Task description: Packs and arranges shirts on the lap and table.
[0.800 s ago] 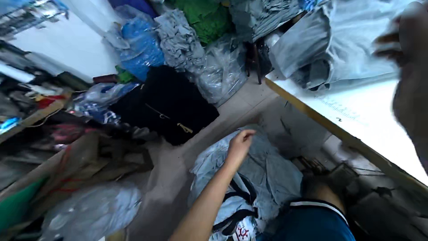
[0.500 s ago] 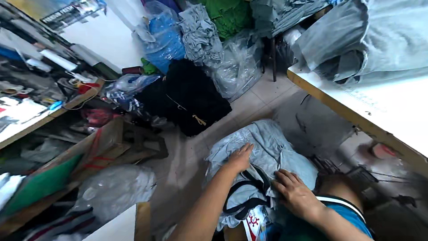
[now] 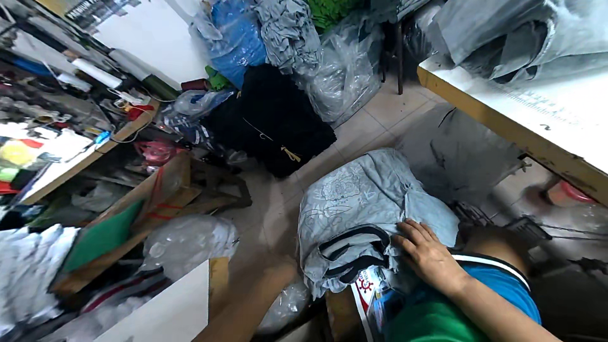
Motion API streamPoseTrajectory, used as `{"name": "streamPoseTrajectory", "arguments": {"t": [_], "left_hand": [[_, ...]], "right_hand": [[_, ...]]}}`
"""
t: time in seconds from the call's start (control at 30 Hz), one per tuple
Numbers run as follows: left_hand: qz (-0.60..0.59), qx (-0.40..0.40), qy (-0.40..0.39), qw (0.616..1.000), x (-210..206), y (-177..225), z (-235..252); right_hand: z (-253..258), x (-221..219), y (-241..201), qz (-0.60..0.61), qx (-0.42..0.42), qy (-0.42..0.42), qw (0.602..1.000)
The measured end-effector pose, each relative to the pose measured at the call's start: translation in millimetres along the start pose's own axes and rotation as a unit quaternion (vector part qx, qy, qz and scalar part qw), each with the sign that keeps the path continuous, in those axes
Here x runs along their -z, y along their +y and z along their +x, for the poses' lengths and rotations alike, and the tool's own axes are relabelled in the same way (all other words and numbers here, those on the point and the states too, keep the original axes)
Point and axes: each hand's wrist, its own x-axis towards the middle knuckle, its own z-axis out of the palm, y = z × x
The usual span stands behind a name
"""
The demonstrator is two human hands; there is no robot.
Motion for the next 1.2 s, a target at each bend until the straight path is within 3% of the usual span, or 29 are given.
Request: {"name": "streamPoseTrajectory", "arguments": {"t": [0.1,0.17,0.23,0.3,0.4,0.5,0.63,0.77,0.87,1.0,1.1,1.2], "left_hand": [[-0.077,-0.021,0.116,0.99,9.5,13.0,-23.4],[-0.168,-0.092,0.177,0.965,14.6,20.5,-32.2],[-0.204,-0.172,0.15,0.952,5.8,26.7,-27.3],[-0.169,-0.205,0.142,0.953,-3.0,30.6,-19.6],[-0.13,-0.192,0.168,0.958,9.7,25.8,-24.5],[-0.069,-0.186,0.141,0.97,24.7,11.6,-30.7],[0.018,-0.178,0.076,0.981,6.1,18.0,-24.2],[0.02,-0.145,0.136,0.98,17.5,24.7,-46.5],[-0.011,-0.261,0.204,0.944,25.3,31.9,-66.7],[-0.07,-0.504,0.241,0.826,21.2,55.5,-63.9],[-0.119,-0.535,0.209,0.81,17.4,71.9,-54.5],[-0.158,-0.498,0.182,0.833,9.2,84.5,-33.0]], "right_hand": [[-0.3,0.5,1.6,-0.014,0.009,0.021,1.0],[-1.2,0.0,4.4,0.01,-0.005,0.034,0.999],[-3.2,3.4,6.8,0.054,-0.038,0.044,0.997],[-4.0,9.5,7.1,0.089,-0.067,0.039,0.993],[-6.7,9.1,7.5,0.082,-0.044,0.017,0.996],[-6.1,5.0,8.3,0.041,-0.01,0.015,0.999],[-6.6,7.5,6.4,0.022,-0.008,-0.021,1.0],[-9.1,7.2,0.8,-0.004,0.0,-0.008,1.0],[-13.1,13.4,-2.6,-0.027,0.045,0.019,0.998],[-9.5,11.8,-9.9,-0.055,0.118,0.028,0.991],[-3.2,8.9,-20.0,-0.062,0.107,0.006,0.992],[-2.3,2.5,-26.5,-0.072,0.069,-0.026,0.995]]}}
